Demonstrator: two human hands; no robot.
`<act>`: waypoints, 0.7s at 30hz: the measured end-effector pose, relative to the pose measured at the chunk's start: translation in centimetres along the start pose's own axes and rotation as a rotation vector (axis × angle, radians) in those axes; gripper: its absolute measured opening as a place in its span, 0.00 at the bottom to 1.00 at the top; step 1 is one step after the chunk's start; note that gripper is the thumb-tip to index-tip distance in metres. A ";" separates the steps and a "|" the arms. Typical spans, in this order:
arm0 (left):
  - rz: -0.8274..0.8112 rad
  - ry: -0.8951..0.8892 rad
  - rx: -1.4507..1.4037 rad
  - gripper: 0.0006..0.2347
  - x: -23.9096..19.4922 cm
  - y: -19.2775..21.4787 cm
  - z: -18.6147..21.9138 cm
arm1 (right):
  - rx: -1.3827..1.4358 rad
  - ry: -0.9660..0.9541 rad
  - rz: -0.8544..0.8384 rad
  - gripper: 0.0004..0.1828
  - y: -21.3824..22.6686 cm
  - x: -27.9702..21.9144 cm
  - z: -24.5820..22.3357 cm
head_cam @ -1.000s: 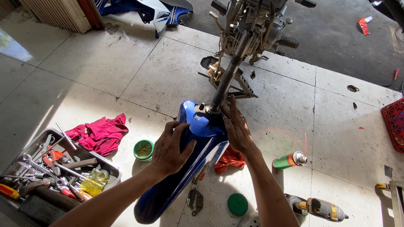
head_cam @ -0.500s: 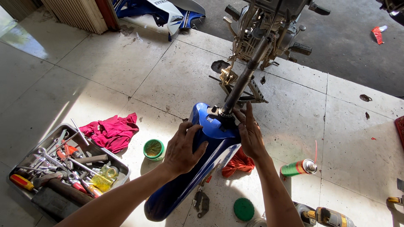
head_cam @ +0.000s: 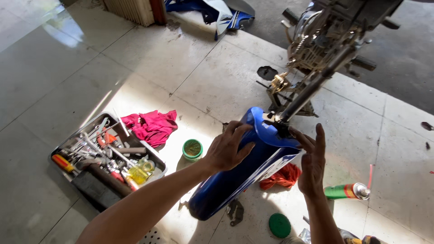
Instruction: The person pours a green substance from a small container into a blue motorcycle fuel tank. They then repeatedly insert and remove a metal rod into the tank's opening, occasionally wiping the rod with a white cloth.
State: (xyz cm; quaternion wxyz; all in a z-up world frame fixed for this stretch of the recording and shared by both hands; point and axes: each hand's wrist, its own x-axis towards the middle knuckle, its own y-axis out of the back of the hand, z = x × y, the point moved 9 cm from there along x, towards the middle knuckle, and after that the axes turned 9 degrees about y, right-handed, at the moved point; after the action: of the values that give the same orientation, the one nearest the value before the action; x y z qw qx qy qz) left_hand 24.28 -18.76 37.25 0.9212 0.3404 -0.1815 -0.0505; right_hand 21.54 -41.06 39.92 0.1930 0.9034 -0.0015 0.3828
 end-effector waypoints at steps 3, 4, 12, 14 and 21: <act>0.146 -0.116 0.003 0.17 1.0 5.4 -2.3 | 0.168 0.063 -0.068 0.39 -6.2 -0.8 -11.0; 0.149 -0.078 0.022 0.17 1.1 7.6 -4.1 | 0.204 0.049 -0.088 0.39 -8.8 -2.3 -13.3; 0.281 0.091 0.563 0.16 -2.2 19.3 -18.9 | 0.264 -0.092 -0.703 0.23 -27.4 -23.5 -18.0; 0.228 0.136 0.604 0.15 -3.2 19.6 -22.6 | 0.163 -0.284 -0.776 0.25 -29.9 -28.6 -11.6; -0.044 0.159 0.602 0.13 -5.3 14.3 -30.2 | -0.602 -0.143 -0.827 0.36 -31.8 -30.5 3.8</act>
State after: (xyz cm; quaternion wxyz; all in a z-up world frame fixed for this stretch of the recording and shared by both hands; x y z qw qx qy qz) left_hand 30.09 11.69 23.69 0.7889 0.6048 -0.1082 0.0125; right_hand 7.39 -17.39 5.38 0.5791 0.7568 0.2327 0.1942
